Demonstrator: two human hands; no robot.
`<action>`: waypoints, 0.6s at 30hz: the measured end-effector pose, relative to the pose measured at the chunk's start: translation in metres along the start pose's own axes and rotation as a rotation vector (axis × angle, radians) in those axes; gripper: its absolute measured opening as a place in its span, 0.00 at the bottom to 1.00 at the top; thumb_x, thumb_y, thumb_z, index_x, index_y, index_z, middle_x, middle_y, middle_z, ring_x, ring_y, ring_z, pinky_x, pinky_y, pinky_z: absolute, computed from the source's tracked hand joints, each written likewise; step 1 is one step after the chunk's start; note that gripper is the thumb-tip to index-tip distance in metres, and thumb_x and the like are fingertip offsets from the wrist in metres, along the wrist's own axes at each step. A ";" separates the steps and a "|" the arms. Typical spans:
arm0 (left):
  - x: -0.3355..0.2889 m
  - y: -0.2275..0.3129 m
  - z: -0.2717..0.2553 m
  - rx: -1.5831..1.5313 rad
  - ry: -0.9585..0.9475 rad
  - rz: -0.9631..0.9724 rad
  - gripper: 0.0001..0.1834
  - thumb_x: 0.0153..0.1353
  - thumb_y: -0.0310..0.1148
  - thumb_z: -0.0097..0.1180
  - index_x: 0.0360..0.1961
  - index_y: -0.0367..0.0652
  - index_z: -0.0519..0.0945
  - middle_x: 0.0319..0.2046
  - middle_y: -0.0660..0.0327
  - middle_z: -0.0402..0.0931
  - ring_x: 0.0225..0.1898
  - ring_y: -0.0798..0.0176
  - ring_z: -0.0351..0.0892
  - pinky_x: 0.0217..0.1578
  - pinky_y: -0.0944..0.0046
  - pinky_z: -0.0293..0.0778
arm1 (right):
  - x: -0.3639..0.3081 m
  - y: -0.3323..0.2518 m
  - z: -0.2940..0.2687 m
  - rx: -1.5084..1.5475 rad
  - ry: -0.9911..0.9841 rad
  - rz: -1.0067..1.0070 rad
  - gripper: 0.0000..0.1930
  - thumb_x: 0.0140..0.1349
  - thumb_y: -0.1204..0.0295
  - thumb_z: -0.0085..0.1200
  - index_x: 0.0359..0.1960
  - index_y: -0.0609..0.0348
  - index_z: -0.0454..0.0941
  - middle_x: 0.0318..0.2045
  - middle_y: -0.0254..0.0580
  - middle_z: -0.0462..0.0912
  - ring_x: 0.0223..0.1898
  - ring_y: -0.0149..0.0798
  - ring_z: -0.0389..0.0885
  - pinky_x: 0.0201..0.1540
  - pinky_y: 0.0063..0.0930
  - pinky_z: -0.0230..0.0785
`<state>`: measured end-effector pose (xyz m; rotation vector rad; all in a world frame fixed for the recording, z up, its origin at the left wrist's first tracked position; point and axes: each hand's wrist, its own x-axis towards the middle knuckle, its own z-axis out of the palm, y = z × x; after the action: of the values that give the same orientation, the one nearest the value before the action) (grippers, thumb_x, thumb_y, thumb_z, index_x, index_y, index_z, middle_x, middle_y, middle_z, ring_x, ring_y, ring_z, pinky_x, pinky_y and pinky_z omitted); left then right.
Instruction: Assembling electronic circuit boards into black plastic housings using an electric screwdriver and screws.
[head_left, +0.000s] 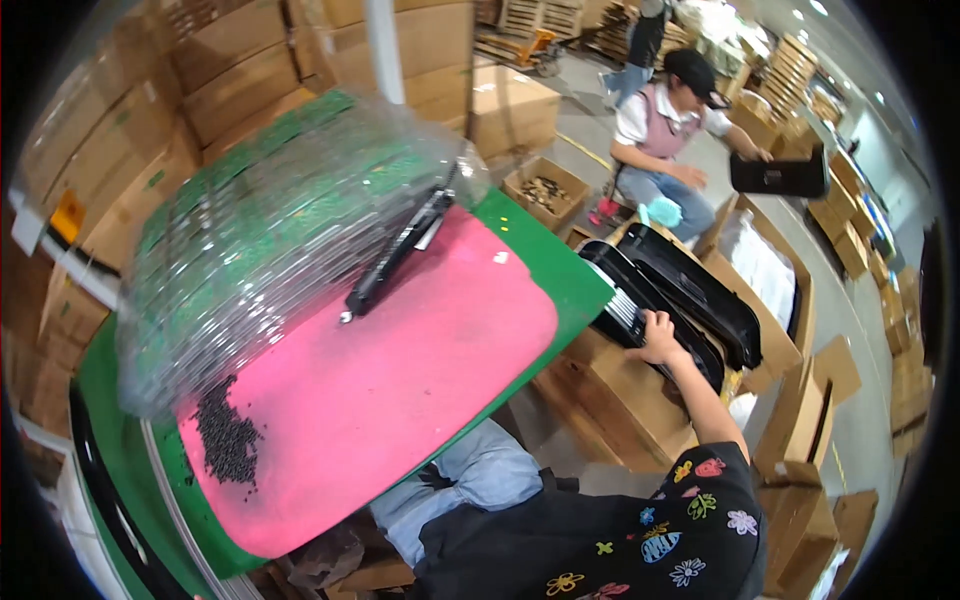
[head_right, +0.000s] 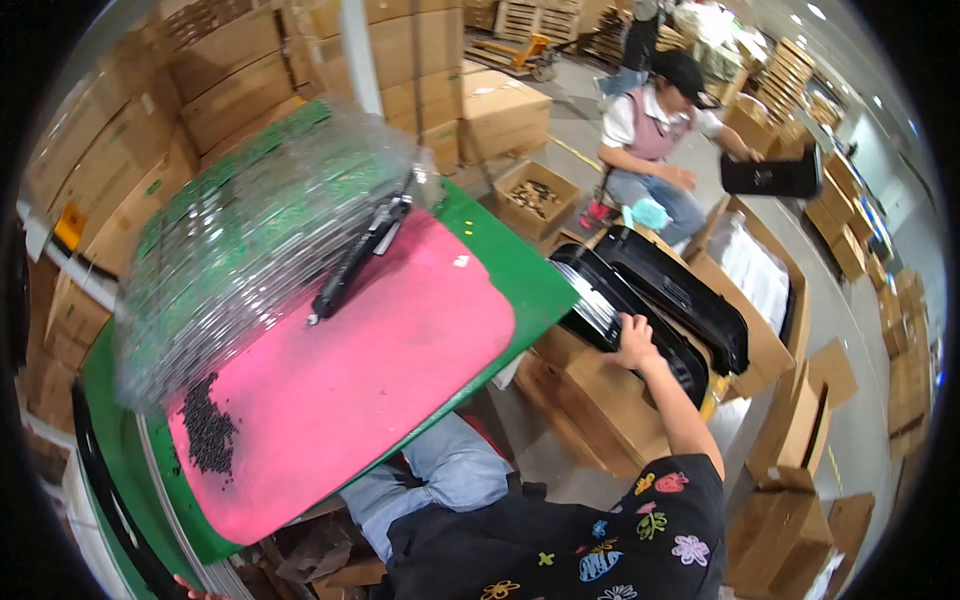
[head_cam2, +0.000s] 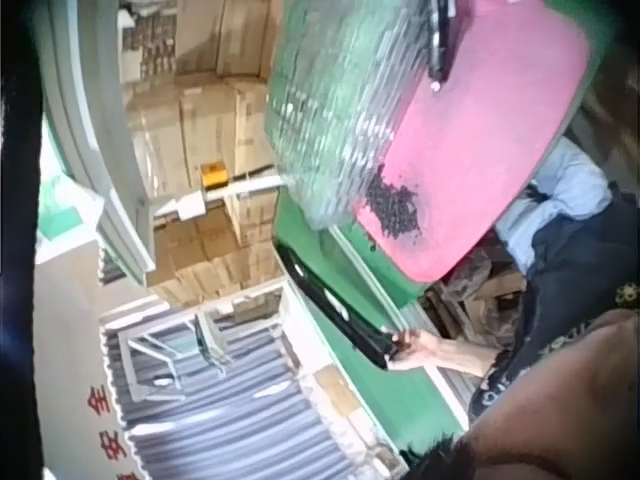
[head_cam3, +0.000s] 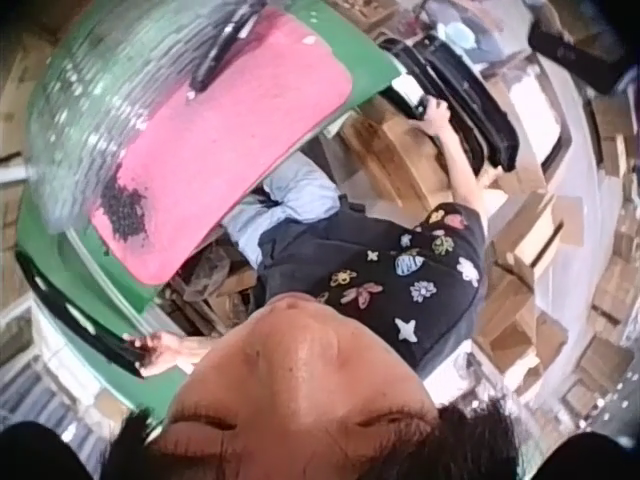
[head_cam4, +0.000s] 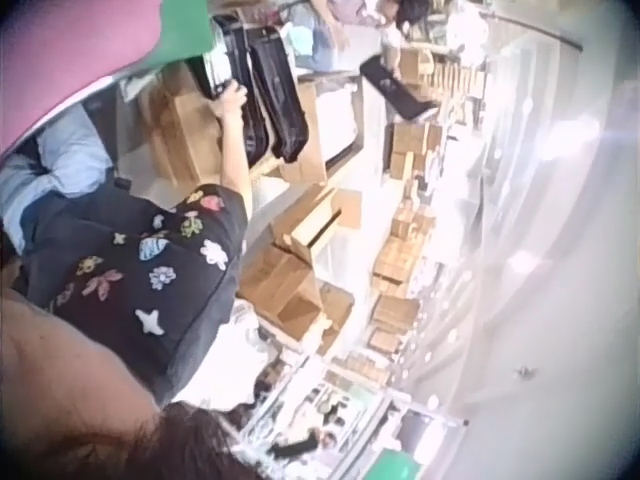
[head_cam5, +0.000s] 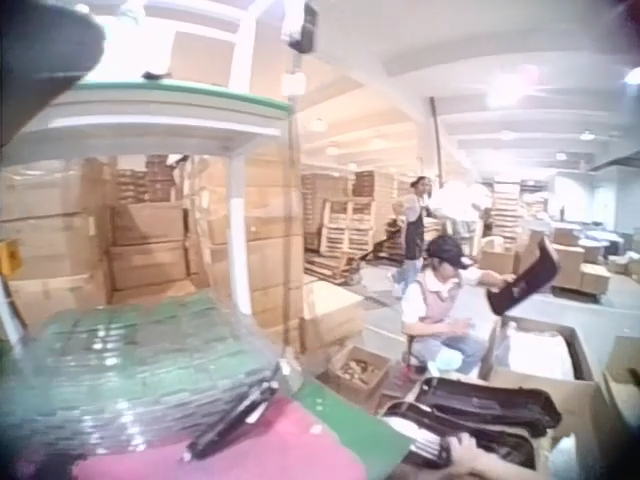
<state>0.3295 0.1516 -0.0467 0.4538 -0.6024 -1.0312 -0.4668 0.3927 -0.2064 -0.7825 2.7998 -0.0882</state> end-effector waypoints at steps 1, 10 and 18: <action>-0.004 0.006 -0.007 -0.216 -0.298 -0.128 0.27 0.58 0.47 0.53 0.55 0.42 0.72 0.56 0.50 0.72 0.47 0.52 0.76 0.36 0.62 0.74 | -0.005 -0.010 0.007 0.018 0.104 -0.006 0.49 0.40 0.56 0.74 0.63 0.53 0.57 0.58 0.54 0.60 0.60 0.57 0.63 0.60 0.50 0.66; 0.040 0.008 -0.031 -0.156 0.485 0.380 0.12 0.61 0.34 0.53 0.42 0.37 0.75 0.35 0.54 0.75 0.35 0.51 0.75 0.34 0.57 0.76 | -0.034 -0.021 -0.006 -0.128 0.351 -0.175 0.12 0.59 0.62 0.58 0.37 0.54 0.71 0.31 0.44 0.79 0.39 0.51 0.79 0.39 0.45 0.71; 0.047 -0.044 0.090 0.413 -0.023 -0.140 0.17 0.63 0.36 0.49 0.45 0.33 0.78 0.34 0.55 0.79 0.34 0.60 0.77 0.35 0.58 0.75 | -0.070 -0.079 -0.140 0.143 0.626 -0.396 0.10 0.61 0.71 0.56 0.39 0.62 0.70 0.35 0.56 0.76 0.36 0.61 0.78 0.35 0.47 0.72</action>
<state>0.2597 0.0836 0.0057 0.8564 -0.8177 -1.0462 -0.4025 0.3606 -0.0469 -1.4724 3.0801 -0.7038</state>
